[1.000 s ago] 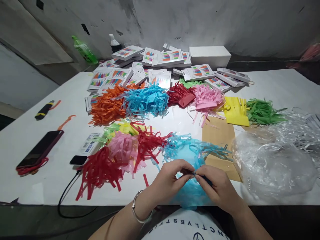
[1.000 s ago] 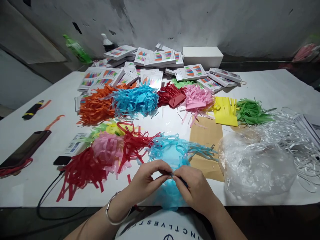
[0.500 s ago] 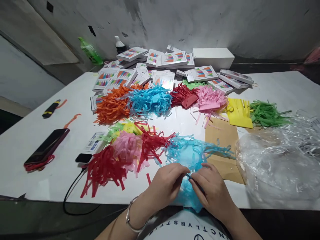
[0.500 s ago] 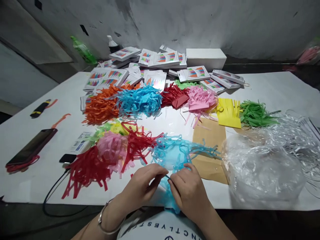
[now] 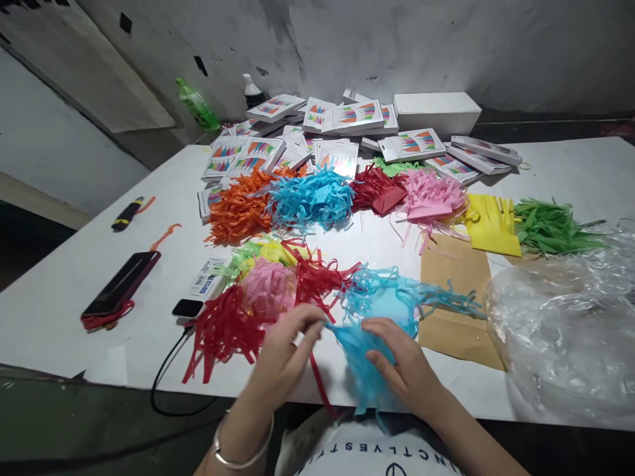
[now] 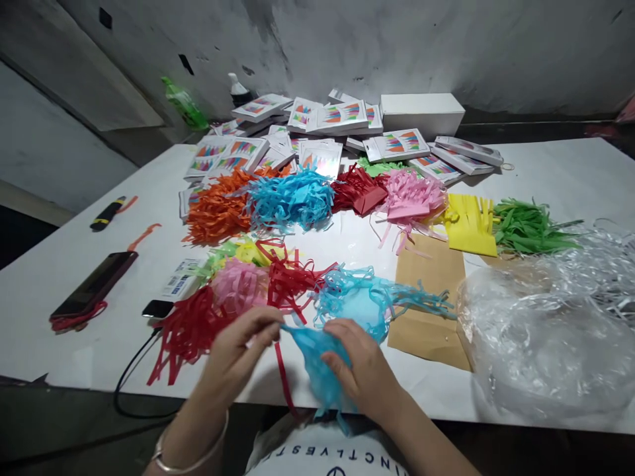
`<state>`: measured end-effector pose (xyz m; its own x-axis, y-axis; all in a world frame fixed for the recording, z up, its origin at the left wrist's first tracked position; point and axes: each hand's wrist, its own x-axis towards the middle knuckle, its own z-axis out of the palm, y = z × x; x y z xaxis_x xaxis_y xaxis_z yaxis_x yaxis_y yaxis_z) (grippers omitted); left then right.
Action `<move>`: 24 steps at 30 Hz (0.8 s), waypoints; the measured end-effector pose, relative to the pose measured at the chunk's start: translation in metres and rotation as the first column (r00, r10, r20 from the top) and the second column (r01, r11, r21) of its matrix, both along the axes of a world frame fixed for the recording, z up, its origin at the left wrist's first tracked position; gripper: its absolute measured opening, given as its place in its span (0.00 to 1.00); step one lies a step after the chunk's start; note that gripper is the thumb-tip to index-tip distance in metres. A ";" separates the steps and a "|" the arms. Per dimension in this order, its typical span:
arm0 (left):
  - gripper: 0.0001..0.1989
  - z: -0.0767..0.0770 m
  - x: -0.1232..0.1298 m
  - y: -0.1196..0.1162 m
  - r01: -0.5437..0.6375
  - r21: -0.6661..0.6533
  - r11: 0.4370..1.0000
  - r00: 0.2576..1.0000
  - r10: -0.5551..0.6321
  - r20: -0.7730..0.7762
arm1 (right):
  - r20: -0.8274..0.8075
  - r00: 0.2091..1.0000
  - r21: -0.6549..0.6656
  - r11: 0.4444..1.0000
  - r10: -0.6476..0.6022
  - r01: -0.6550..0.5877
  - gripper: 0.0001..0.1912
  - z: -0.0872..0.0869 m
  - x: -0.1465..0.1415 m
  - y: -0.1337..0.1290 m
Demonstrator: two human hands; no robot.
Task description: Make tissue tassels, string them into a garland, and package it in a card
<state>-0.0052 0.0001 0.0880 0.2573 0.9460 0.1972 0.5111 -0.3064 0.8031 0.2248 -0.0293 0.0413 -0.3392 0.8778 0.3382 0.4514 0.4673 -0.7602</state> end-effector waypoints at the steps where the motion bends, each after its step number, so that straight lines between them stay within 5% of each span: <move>1: 0.07 0.008 -0.013 0.008 -0.096 0.078 0.992 0.993 0.101 -0.056 | 0.062 0.998 0.041 0.999 -0.033 0.030 0.17 -0.004 0.004 0.005; 3: 0.08 0.022 -0.035 0.027 -0.279 0.276 0.920 0.921 0.338 -0.195 | 0.243 0.961 0.129 0.986 -0.130 0.101 0.22 -0.015 0.014 0.013; 5: 0.14 0.033 -0.044 0.045 -0.383 0.489 0.784 0.788 0.553 -0.269 | 0.424 0.881 0.198 0.971 -0.211 0.137 0.23 -0.026 0.024 0.018; 7: 0.21 0.033 -0.031 0.055 -0.347 0.590 0.729 0.760 0.588 -0.278 | 0.531 0.805 0.249 0.957 -0.266 0.151 0.20 -0.034 0.031 0.020; 9: 0.19 0.023 0.003 0.056 -0.138 0.522 0.842 0.884 0.342 -0.319 | 0.560 0.774 0.293 0.945 -0.296 0.149 0.16 -0.040 0.036 0.019; 10: 0.16 0.014 0.025 0.054 0.070 0.413 0.908 0.936 0.084 -0.343 | 0.555 0.774 0.312 0.939 -0.305 0.146 0.15 -0.041 0.037 0.018; 12: 0.16 -0.008 0.069 0.046 0.461 0.165 0.872 0.849 -0.379 -0.368 | 0.530 0.789 0.348 0.928 -0.311 0.132 0.12 -0.041 0.039 0.015; 13: 0.16 -0.019 0.086 0.043 0.516 0.134 0.846 0.817 -0.439 -0.373 | 0.520 0.795 0.365 0.923 -0.312 0.123 0.12 -0.041 0.041 0.014; 17: 0.12 -0.052 0.108 0.052 0.349 0.122 0.929 0.870 -0.273 -0.411 | 0.499 0.815 0.432 0.900 -0.296 0.062 0.12 -0.040 0.048 0.003; 21: 0.12 -0.054 0.085 0.065 0.043 0.204 0.978 0.895 0.053 -0.444 | 0.458 0.844 0.455 0.889 -0.280 0.048 0.09 -0.042 0.051 -0.009; 22: 0.13 -0.052 0.081 0.062 0.022 0.239 0.971 0.889 0.091 -0.450 | 0.446 0.846 0.443 0.893 -0.292 0.075 0.09 -0.042 0.051 -0.012; 24: 0.17 -0.048 0.079 0.048 0.175 0.265 0.948 0.880 -0.029 -0.475 | 0.420 0.852 0.404 0.905 -0.313 0.134 0.08 -0.042 0.047 -0.014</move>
<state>0.0733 0.0485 0.0399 0.4790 0.8270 0.2943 0.7513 -0.5596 0.3498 0.2719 -0.0433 -0.0011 -0.3429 0.8031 0.4873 0.8318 0.5006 -0.2398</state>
